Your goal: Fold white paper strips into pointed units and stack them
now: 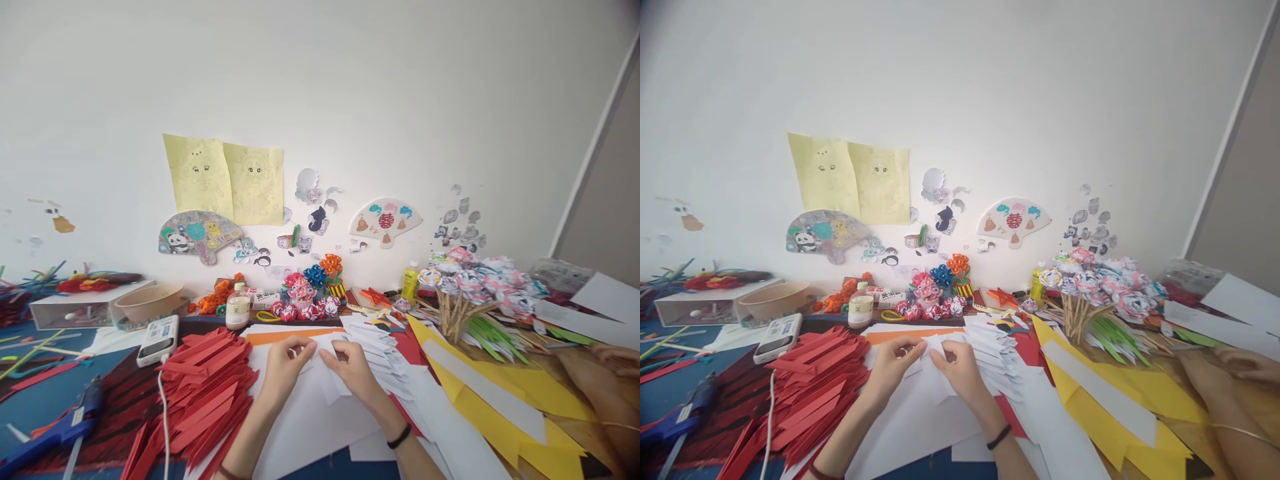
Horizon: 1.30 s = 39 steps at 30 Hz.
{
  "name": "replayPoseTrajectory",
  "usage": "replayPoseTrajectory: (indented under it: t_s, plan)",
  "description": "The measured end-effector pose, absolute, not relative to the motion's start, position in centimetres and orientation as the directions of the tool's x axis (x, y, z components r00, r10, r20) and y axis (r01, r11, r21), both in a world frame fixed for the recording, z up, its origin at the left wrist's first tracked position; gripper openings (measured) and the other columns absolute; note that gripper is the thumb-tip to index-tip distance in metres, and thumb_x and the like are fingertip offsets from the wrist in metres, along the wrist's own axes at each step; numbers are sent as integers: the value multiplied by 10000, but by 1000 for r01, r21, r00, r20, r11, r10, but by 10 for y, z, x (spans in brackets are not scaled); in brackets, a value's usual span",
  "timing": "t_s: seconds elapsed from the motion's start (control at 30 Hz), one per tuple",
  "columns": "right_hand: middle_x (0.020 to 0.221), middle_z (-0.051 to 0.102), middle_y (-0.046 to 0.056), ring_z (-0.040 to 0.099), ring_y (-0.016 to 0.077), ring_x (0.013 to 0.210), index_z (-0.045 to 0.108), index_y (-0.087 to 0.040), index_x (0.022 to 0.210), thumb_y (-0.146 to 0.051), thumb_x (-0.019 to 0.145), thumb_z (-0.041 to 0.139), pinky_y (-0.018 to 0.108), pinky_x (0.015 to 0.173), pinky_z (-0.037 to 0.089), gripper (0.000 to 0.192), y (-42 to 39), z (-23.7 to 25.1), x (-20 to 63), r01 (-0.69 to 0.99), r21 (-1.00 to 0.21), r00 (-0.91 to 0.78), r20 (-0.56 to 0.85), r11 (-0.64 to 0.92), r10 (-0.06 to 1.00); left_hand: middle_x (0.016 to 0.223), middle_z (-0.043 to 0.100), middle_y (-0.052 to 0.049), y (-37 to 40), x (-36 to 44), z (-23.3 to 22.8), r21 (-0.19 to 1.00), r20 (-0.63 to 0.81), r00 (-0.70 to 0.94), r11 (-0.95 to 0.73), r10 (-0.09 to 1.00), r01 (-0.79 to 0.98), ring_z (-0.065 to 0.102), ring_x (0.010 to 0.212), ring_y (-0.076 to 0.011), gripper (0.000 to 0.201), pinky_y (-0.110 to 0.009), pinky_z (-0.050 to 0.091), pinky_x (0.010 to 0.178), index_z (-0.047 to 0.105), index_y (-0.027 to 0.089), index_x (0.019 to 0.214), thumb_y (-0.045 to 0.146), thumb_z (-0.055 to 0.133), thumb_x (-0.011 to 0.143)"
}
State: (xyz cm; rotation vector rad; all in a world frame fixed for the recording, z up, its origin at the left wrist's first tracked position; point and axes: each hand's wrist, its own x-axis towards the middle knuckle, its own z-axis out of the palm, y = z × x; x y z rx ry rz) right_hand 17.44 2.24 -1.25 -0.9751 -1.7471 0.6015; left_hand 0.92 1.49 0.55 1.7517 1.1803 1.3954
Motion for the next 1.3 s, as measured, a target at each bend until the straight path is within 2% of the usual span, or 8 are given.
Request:
replayPoseTrajectory:
  t_s: [0.37, 0.5, 0.6, 0.7, 0.9, 1.13, 1.3]
  plan:
    - [570, 183, -64, 224, 92, 535, 213, -213, 553, -355, 795, 561, 241, 490, 171, 448, 22, -10, 172, 328, -770, -168, 523, 548, 836, 650, 646, -19, 8, 16, 6, 854, 445, -38, -411, 895, 318, 474, 581, -135, 295, -225, 356, 557, 686, 143, 732, 428, 615, 755]
    - [567, 200, -63, 229, 94, 536, 239, -210, 546, -355, 795, 554, 240, 488, 178, 428, 23, -12, 173, 336, -778, -182, 500, 532, 847, 737, 681, -40, 11, 14, 6, 851, 435, 20, -419, 900, 317, 521, 633, -154, 312, -232, 378, 580, 689, 148, 764, 443, 589, 775]
    - [564, 223, -61, 234, 96, 539, 283, -202, 534, -363, 788, 562, 240, 489, 186, 410, 22, -13, 173, 328, -783, -197, 490, 528, 849, 794, 690, -57, 16, 12, 5, 865, 420, 65, -421, 905, 273, 559, 699, -171, 324, -233, 401, 603, 684, 145, 796, 449, 570, 791]
    - [555, 261, -56, 248, 99, 537, 369, -188, 527, -392, 783, 567, 239, 488, 196, 382, 19, -11, 173, 301, -797, -216, 478, 524, 851, 751, 667, -46, 16, 11, 4, 857, 436, 77, -440, 897, 267, 550, 678, -162, 309, -229, 406, 604, 667, 145, 780, 437, 569, 798]
    - [539, 320, -46, 288, 104, 532, 475, -169, 534, -442, 780, 566, 241, 500, 212, 378, 15, -6, 172, 265, -810, -235, 472, 524, 849, 680, 608, -13, 7, 14, 7, 758, 570, 49, -547, 820, 354, 499, 635, -141, 237, -228, 397, 613, 620, 163, 726, 363, 545, 828]
    - [554, 298, -49, 277, 102, 541, 412, -179, 519, -424, 786, 565, 241, 502, 205, 393, 17, -9, 175, 257, -810, -200, 489, 527, 849, 743, 646, -32, 8, 11, 10, 767, 526, 114, -528, 843, 365, 538, 663, -157, 280, -243, 412, 619, 631, 166, 792, 403, 496, 853]
    - [568, 235, -60, 237, 97, 546, 297, -200, 533, -369, 793, 556, 241, 498, 187, 405, 19, -11, 174, 312, -782, -225, 492, 540, 841, 695, 600, -20, 4, 11, 12, 683, 589, 156, -592, 793, 428, 513, 653, -155, 231, -250, 404, 630, 582, 179, 718, 352, 502, 849]
